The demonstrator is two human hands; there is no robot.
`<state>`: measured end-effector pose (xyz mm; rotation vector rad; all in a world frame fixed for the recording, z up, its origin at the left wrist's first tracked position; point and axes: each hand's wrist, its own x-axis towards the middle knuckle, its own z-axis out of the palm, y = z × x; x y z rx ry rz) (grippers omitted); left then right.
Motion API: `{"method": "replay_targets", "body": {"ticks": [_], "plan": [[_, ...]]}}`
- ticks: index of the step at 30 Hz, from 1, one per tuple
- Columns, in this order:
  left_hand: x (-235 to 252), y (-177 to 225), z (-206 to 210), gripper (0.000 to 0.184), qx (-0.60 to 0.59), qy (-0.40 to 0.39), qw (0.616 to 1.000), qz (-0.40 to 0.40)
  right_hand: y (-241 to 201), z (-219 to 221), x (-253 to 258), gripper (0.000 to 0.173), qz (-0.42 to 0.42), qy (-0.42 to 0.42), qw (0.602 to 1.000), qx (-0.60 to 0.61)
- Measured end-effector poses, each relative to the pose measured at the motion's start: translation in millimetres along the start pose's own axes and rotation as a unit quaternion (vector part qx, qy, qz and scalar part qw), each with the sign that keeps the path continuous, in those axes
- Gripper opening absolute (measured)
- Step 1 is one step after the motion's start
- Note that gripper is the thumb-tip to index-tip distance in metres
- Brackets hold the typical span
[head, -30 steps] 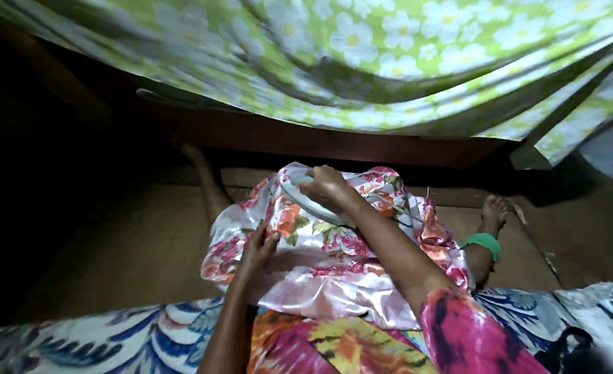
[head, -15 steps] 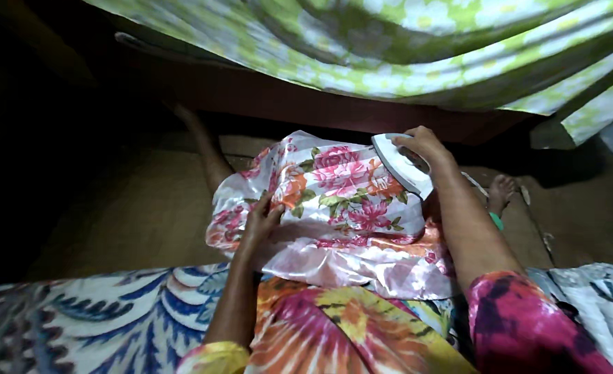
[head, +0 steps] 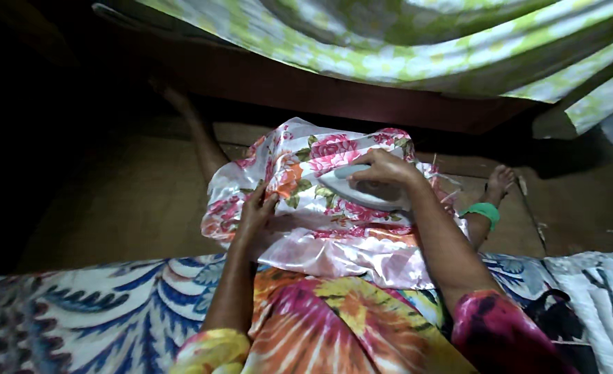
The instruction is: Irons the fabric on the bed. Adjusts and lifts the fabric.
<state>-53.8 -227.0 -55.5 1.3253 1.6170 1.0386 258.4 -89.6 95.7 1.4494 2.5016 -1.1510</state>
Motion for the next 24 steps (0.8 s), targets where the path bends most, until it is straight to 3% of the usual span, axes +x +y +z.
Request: {"method": "replay_targets", "body": {"ticks": [5, 10, 14, 20, 24], "plan": [[-0.1, -1.2, -2.2, 0.042, 0.013, -0.001, 1.000, 0.005, -50.6, 36.0, 4.9, 0.043, -0.025, 0.006, 0.996, -0.090], [-3.2, 5.8, -0.9, 0.041, 0.018, 0.009, 1.000, 0.000, -49.8, 29.8, 13.7, 0.044, -0.021, 0.026, 0.993, -0.115], [-7.7, 8.7, -0.9, 0.041, 0.027, 0.010, 1.000, -0.004, -19.0, -0.2, 24.1, 0.047, 0.049, 0.089, 0.992, -0.080], [-9.1, 14.5, -0.7, 0.040, 0.019, 0.006, 1.000, -0.018, 61.9, -54.6, 36.2, 0.050, 0.167, 0.186, 0.968, -0.001], [-7.3, 6.0, -0.3, 0.040, 0.020, 0.011, 1.000, -0.003, 87.2, -69.1, 28.9, 0.054, 0.200, 0.212, 0.956, 0.026]]}}
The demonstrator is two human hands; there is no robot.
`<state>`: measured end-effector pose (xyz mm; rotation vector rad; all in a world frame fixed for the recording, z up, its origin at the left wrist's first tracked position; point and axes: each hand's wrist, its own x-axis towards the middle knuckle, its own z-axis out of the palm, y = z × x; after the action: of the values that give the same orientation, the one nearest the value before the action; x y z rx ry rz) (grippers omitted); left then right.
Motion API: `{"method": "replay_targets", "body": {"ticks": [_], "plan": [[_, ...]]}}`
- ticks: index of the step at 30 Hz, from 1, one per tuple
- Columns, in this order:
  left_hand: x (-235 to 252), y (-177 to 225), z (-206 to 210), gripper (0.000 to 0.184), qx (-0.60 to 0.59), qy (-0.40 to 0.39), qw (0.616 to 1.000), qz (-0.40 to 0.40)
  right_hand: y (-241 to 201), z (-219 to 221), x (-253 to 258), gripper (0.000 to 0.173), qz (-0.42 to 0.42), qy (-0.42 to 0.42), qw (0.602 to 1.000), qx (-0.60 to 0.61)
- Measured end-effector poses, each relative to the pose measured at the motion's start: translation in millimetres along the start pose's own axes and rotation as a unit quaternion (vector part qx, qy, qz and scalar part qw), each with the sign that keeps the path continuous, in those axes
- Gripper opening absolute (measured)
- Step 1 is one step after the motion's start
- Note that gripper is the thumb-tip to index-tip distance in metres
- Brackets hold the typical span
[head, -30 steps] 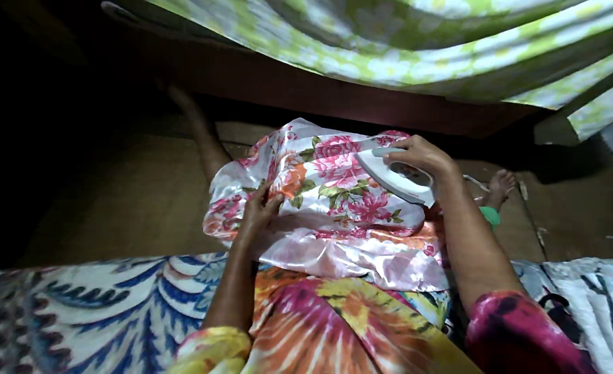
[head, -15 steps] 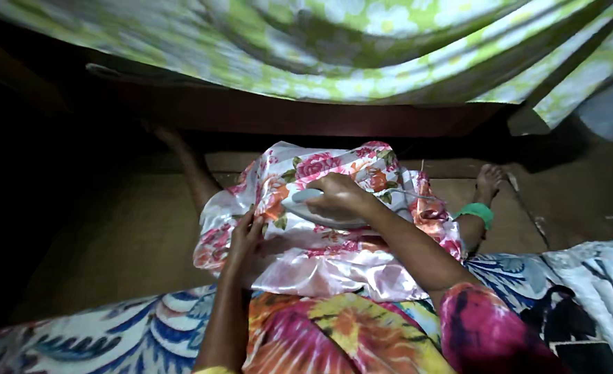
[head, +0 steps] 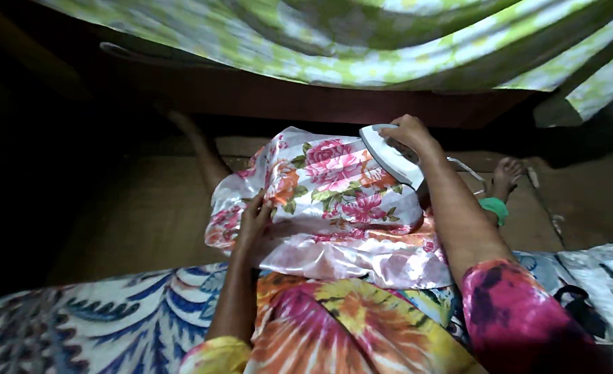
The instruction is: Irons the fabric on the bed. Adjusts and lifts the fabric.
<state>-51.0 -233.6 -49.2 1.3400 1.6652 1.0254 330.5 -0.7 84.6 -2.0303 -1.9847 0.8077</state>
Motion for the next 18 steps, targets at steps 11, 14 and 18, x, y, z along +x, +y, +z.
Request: {"method": "replay_targets", "body": {"ticks": [11, 14, 18], "plan": [[-2.8, -1.3, 0.4, 0.040, -0.026, -0.001, 1.000, -0.003, -23.6, 20.7, -62.6, 0.031, -0.105, -0.158, 0.980, 0.055], [2.8, -6.6, 1.3, 0.040, -0.031, 0.003, 1.000, 0.003, -46.7, 37.4, -82.6, 0.032, -0.174, -0.207, 0.963, 0.004], [2.2, -8.2, -0.4, 0.040, -0.026, -0.002, 1.000, 0.016, -81.2, 67.0, -91.5, 0.041, -0.210, -0.203, 0.955, -0.057]]}}
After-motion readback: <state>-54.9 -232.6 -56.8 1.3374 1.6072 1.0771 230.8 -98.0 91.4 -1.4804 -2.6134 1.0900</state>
